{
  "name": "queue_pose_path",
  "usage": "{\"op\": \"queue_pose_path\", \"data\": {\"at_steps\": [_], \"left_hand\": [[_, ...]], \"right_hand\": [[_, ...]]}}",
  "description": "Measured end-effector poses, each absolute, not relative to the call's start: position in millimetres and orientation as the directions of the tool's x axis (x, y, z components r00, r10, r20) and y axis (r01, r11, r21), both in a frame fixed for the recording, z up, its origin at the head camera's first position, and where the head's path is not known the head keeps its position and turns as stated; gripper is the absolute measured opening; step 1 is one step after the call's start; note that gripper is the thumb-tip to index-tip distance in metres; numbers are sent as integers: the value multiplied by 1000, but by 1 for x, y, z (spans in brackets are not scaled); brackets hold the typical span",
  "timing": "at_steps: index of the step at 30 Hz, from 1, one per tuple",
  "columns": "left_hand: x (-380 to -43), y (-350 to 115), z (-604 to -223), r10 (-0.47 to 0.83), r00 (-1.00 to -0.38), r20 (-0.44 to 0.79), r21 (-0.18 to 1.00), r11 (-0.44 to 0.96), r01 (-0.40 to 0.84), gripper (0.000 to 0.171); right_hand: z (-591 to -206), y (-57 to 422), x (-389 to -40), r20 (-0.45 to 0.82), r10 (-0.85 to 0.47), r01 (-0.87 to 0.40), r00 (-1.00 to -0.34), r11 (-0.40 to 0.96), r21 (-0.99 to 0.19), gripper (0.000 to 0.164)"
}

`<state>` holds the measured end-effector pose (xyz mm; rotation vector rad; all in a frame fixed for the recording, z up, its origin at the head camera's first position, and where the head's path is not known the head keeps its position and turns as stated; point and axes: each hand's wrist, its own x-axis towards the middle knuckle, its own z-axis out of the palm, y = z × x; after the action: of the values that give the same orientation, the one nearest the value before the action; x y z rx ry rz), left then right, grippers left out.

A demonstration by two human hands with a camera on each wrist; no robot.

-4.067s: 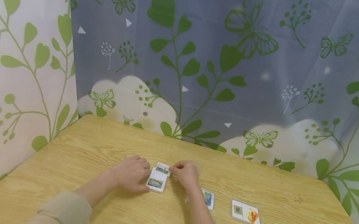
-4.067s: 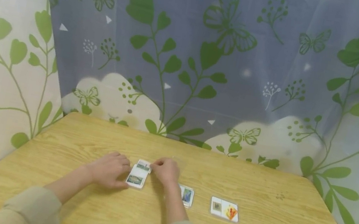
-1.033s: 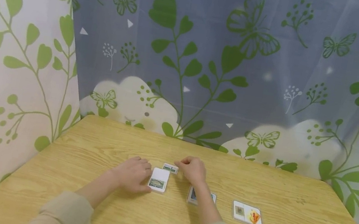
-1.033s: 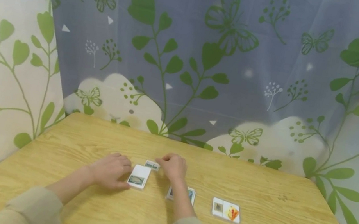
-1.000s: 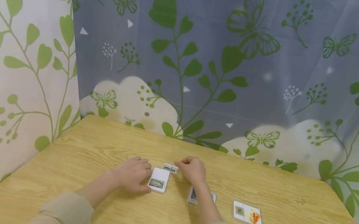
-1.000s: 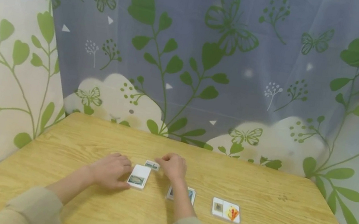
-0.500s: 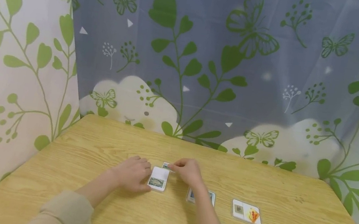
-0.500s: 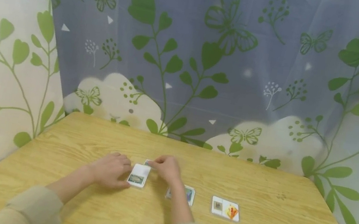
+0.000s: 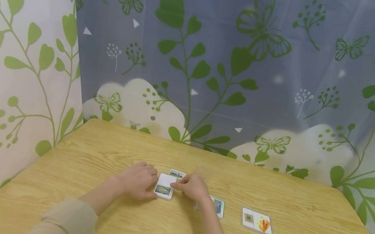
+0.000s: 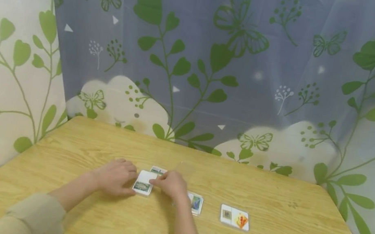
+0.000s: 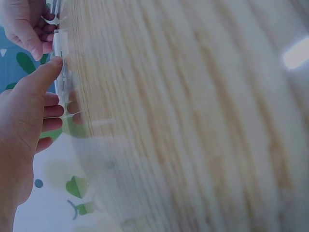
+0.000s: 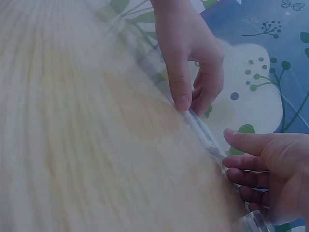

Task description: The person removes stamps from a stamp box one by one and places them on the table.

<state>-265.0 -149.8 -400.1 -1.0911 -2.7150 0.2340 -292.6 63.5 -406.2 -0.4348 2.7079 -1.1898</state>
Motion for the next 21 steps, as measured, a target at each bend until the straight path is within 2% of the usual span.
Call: {"op": "queue_pose_path", "data": {"at_steps": [12, 21], "left_hand": [[-267, -151, -400, 702, -699, 135, -219, 709, 670, 44], [-267, -151, -403, 707, -693, 143, -209, 706, 677, 43]], "right_hand": [[-410, 61, -288, -31, -291, -163, -956, 619, -768, 22], [-415, 60, -288, 16, -314, -241, -949, 695, -677, 27]]}}
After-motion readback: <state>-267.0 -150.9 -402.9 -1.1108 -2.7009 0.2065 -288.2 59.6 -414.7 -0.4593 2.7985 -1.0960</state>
